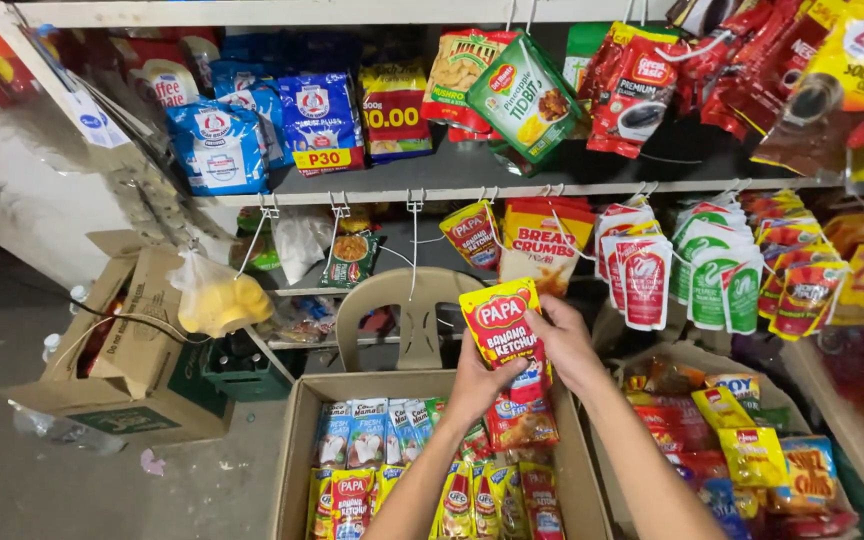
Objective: Picking various food product sachets from store shelves and arranging them into a cardboard box.
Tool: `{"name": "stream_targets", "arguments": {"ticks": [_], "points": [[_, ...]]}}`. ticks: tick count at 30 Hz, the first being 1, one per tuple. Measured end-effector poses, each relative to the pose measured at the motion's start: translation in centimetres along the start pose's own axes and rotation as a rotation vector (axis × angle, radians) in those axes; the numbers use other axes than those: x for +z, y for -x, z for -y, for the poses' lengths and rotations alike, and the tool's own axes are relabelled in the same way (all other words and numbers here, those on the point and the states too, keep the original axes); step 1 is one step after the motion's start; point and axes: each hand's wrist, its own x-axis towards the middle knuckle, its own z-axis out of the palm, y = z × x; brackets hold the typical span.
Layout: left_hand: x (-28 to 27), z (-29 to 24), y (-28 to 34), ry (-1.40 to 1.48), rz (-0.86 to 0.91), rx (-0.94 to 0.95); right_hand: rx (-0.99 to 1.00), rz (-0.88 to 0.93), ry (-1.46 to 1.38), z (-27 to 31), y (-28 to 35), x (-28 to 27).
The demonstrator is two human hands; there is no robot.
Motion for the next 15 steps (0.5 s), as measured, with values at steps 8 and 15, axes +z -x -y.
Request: {"name": "stream_targets", "arguments": {"ticks": [8, 15], "points": [[-2.5, 7.9, 9.0, -0.176, 0.105, -0.165, 0.169, -0.083, -0.15, -9.2, 10.4, -2.3], [-7.0, 16.9, 11.9, -0.334, 0.168, -0.328, 0.713, 0.045, -0.111, -18.6, 17.7, -4.9]]}}
